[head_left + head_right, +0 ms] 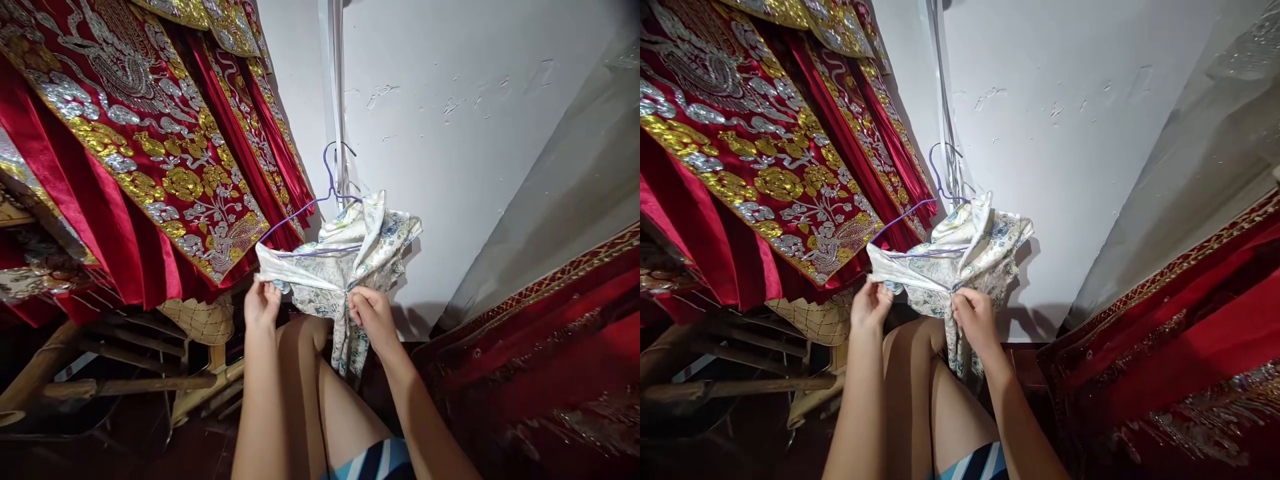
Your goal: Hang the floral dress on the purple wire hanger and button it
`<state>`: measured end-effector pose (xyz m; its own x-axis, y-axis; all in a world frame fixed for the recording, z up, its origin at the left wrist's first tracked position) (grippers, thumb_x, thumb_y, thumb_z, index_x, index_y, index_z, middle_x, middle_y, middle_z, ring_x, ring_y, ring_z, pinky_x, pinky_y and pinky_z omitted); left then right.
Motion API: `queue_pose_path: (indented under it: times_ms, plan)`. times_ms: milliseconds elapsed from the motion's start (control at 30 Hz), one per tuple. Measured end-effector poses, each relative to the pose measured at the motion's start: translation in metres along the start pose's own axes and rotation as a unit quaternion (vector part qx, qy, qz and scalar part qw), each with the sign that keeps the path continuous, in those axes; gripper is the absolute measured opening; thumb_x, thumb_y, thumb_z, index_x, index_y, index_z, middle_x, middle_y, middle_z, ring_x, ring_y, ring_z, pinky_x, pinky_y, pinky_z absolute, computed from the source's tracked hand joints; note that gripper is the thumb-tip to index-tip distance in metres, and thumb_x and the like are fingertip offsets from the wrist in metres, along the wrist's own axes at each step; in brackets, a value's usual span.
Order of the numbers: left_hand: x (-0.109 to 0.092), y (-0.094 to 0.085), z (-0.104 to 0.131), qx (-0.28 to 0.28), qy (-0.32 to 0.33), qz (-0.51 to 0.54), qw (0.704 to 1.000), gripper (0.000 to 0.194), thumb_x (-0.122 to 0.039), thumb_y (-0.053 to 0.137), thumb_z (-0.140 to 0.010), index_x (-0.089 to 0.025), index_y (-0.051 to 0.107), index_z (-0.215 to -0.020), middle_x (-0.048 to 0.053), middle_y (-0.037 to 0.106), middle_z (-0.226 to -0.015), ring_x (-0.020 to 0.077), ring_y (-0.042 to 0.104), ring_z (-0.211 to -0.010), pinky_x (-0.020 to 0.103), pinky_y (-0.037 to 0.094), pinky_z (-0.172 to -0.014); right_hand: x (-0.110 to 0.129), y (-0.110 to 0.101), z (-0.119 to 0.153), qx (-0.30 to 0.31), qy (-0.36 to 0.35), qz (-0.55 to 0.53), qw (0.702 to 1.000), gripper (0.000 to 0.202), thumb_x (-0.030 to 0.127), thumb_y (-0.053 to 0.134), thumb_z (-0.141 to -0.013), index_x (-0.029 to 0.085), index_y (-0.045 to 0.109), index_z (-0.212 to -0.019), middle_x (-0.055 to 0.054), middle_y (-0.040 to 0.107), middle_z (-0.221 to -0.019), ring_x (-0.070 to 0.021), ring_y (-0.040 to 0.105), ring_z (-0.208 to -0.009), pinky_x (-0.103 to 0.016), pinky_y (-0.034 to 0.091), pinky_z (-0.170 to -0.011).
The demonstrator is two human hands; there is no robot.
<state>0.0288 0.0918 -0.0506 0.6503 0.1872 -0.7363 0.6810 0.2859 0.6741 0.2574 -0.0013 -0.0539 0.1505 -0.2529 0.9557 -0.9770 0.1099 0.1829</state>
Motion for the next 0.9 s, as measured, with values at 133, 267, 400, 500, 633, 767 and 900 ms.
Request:
queue_pose_path:
  times_ms: [133, 267, 400, 500, 633, 767, 900]
  plan:
    - [0.048, -0.024, 0.034, -0.029, -0.059, 0.007, 0.998, 0.019, -0.018, 0.054, -0.095, -0.017, 0.059, -0.077, 0.003, 0.066, -0.076, 0.0124, 0.066, -0.073, 0.028, 0.055, -0.079, -0.021, -0.018, 0.022, -0.05, 0.032, -0.038, 0.998, 0.026, 0.026, 0.053, -0.081, 0.023, 0.048, -0.056, 0.006, 0.036, -0.043, -0.011, 0.03, -0.041, -0.027, 0.018, -0.046]
    - [0.062, -0.021, 0.071, 0.032, -0.061, 0.016, 0.998, 0.013, -0.028, 0.072, -0.084, -0.019, 0.063, -0.084, 0.003, 0.068, -0.09, 0.0142, 0.067, -0.088, 0.027, 0.053, -0.086, -0.038, -0.047, 0.037, -0.05, 0.052, -0.032, 0.997, 0.035, 0.031, 0.055, -0.084, 0.024, 0.046, -0.052, 0.006, 0.032, -0.041, -0.0119, 0.022, -0.043, -0.03, 0.019, -0.049]
    - [0.048, 0.002, 0.112, 0.165, -0.031, -0.004, 0.986, 0.028, -0.043, 0.072, -0.083, -0.02, 0.057, -0.082, 0.003, 0.065, -0.093, 0.0174, 0.064, -0.087, 0.029, 0.052, -0.081, -0.053, -0.061, 0.039, -0.041, 0.058, 0.047, 0.996, 0.039, 0.036, 0.058, -0.084, 0.024, 0.049, -0.049, 0.003, 0.035, -0.043, -0.0143, 0.029, -0.046, -0.031, 0.025, -0.05]
    - [0.034, 0.012, 0.136, 0.203, -0.02, -0.044, 0.978, 0.031, -0.048, 0.067, -0.087, -0.02, 0.053, -0.081, 0.004, 0.063, -0.094, 0.0182, 0.062, -0.085, 0.029, 0.05, -0.078, -0.056, -0.057, 0.039, -0.07, 0.05, 0.11, 0.99, 0.035, 0.04, 0.065, -0.081, 0.023, 0.054, -0.054, 0.0, 0.047, -0.054, -0.019, 0.044, -0.057, -0.031, 0.034, -0.055]
    - [0.015, 0.021, 0.155, 0.239, 0.017, -0.134, 0.962, 0.032, -0.05, 0.064, -0.089, -0.02, 0.058, -0.079, 0.006, 0.064, -0.093, 0.0221, 0.062, -0.088, 0.032, 0.05, -0.08, -0.049, -0.029, 0.047, -0.043, 0.054, 0.069, 0.995, 0.028, 0.051, 0.066, -0.085, 0.024, 0.069, -0.075, -0.006, 0.068, -0.081, -0.0276, 0.061, -0.088, -0.036, 0.048, -0.079]
    - [0.002, 0.038, 0.176, 0.309, 0.061, -0.288, 0.904, 0.021, -0.042, 0.068, -0.088, -0.022, 0.073, -0.085, 0.011, 0.07, -0.105, 0.0321, 0.061, -0.109, 0.041, 0.046, -0.097, -0.036, 0.007, 0.052, 0.051, 0.146, -0.12, 0.981, 0.058, 0.074, 0.049, -0.086, 0.025, 0.073, -0.107, -0.009, 0.074, -0.104, -0.0291, 0.062, -0.113, -0.041, 0.048, -0.099]
    - [-0.011, 0.031, 0.179, 0.287, 0.081, -0.3, 0.906, 0.05, -0.037, 0.067, -0.089, -0.028, 0.059, -0.137, 0.011, 0.068, -0.124, 0.0325, 0.059, -0.122, 0.044, 0.042, -0.108, -0.013, 0.027, 0.045, 0.198, 0.241, -0.197, 0.929, 0.082, 0.088, 0.035, -0.08, 0.022, 0.073, -0.112, -0.013, 0.075, -0.1, -0.0318, 0.066, -0.113, -0.044, 0.052, -0.095]
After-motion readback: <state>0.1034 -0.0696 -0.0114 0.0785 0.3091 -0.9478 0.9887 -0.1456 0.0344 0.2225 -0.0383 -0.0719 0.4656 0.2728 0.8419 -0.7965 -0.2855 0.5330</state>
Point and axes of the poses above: each hand's wrist, its own z-axis away from the middle knuckle, its own y-axis out of the palm, x = y × z, the point moved 4 cm from there along -z, towards the middle knuckle
